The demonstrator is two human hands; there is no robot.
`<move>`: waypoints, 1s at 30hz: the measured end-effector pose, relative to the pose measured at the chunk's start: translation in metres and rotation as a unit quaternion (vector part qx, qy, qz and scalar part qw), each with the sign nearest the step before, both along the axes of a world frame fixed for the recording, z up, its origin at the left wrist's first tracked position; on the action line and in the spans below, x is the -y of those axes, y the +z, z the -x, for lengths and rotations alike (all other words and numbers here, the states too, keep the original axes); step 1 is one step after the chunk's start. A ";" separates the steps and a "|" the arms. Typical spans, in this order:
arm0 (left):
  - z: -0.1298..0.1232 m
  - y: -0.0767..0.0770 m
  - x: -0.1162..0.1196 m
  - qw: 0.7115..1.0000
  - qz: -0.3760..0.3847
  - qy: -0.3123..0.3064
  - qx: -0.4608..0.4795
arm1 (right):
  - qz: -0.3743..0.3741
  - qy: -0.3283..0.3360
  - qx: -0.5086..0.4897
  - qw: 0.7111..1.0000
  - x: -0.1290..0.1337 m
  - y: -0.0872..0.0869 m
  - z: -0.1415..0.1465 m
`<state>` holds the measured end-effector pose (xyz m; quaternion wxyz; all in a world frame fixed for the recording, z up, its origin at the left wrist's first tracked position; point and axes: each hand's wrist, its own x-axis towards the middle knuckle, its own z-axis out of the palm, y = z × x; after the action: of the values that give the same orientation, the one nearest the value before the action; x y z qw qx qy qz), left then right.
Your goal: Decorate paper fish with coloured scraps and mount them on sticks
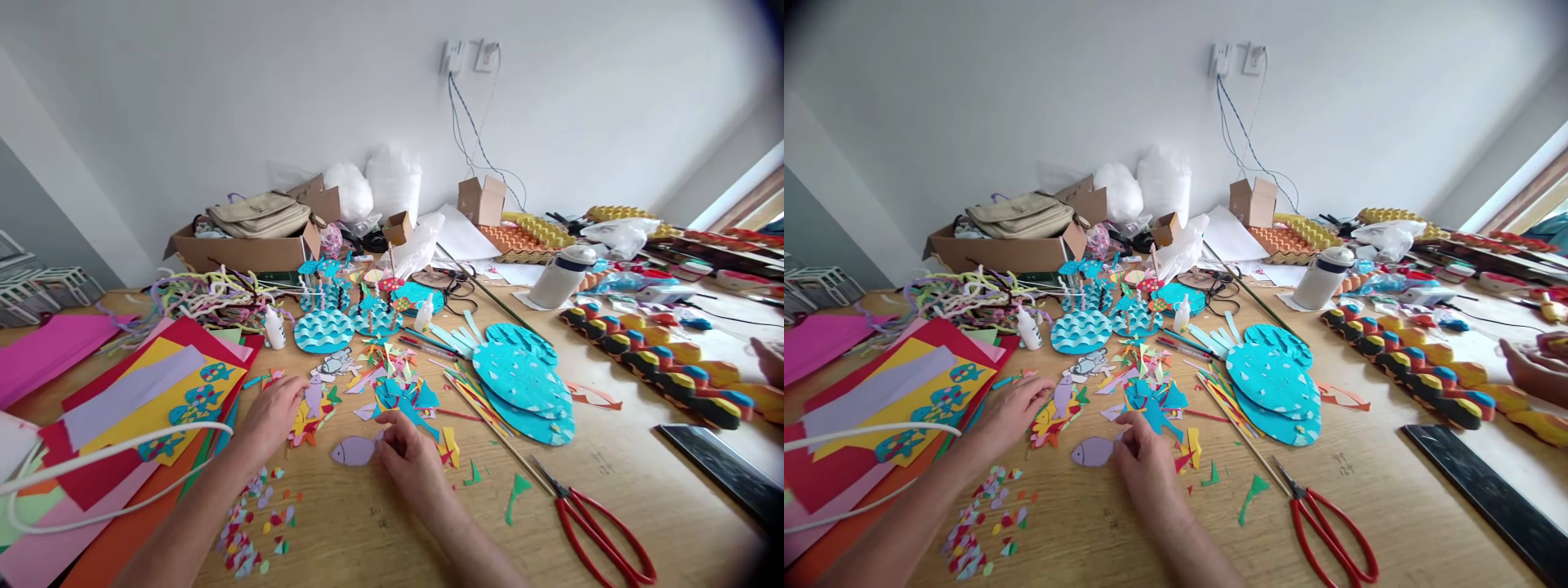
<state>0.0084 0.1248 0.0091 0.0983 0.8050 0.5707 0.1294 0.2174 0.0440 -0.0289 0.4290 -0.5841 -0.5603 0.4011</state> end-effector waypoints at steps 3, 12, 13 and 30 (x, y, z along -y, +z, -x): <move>0.000 0.000 0.001 1.000 0.002 -0.008 -0.005 | 0.001 0.004 0.012 1.000 0.000 -0.001 0.000; 0.003 -0.003 -0.018 0.999 0.030 0.013 -0.027 | 0.007 -0.003 0.081 0.997 -0.001 -0.003 -0.002; 0.002 -0.003 -0.020 0.999 0.036 0.013 -0.030 | 0.009 -0.003 0.089 0.996 -0.001 -0.003 -0.002; -0.014 -0.020 -0.037 0.998 0.066 0.005 0.008 | -0.026 0.050 0.152 0.987 0.004 0.005 0.001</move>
<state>0.0228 0.1622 -0.0104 0.1552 0.7931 0.5809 0.0978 0.2163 0.0398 -0.0235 0.3332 -0.5983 -0.6579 0.3135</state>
